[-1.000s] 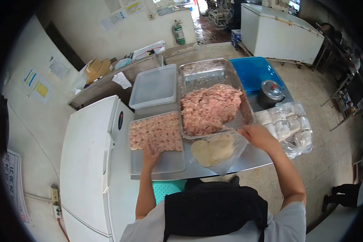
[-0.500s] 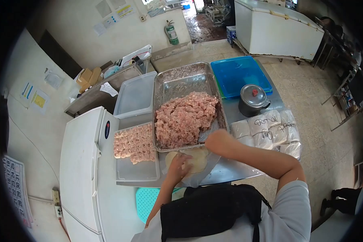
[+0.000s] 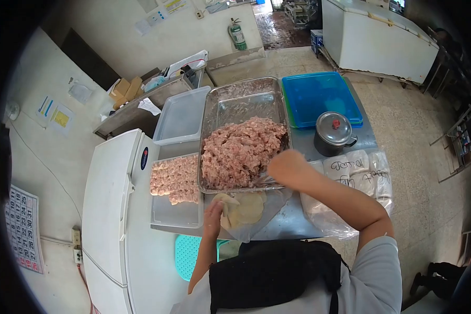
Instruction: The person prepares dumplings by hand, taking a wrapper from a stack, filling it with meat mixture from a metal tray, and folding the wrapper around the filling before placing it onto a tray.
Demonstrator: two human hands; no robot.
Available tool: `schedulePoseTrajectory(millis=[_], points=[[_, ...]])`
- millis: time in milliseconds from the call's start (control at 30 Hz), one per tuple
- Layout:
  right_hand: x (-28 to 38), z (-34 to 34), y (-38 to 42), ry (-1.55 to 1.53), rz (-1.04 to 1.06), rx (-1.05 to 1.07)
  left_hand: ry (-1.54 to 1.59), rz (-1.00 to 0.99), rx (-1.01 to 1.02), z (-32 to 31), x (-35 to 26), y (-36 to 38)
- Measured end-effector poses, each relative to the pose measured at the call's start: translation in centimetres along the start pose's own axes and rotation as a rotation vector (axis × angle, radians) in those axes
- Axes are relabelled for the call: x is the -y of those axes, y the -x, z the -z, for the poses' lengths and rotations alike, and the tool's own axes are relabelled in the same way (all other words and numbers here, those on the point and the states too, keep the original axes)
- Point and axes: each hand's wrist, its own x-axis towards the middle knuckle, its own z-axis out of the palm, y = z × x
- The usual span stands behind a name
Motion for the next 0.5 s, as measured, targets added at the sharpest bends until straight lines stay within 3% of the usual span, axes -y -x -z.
schedulePoseTrajectory(millis=[33,100,233,333,400,433,500], points=[[-0.2,-0.7,-0.8,0.003,0.008,0.001,0.004,-0.001,-0.008,0.0,-0.5,0.2],[-0.4,-4.3,-3.0,0.036,-0.023,-0.277,0.439,-0.05,0.033,0.1,-1.6,0.4],[2.9,-7.7,-2.3,-0.016,0.134,-0.169,0.342,-0.121,-0.034,3.1,-1.8,-0.7],[0.8,-3.0,-1.4,0.012,-0.026,0.034,0.52,0.021,-0.088,5.3,-4.6,-0.7],[0.5,-3.0,-2.1,0.041,-0.072,-0.079,0.844,-0.005,-0.094,6.5,-5.1,-1.3],[0.6,-3.1,-2.6,0.064,-0.117,-0.195,0.851,-0.002,-0.093,7.0,-4.8,-1.7],[2.6,-5.7,-3.9,0.043,-0.094,-0.106,0.51,-0.176,-0.033,8.1,-3.7,-2.9]])
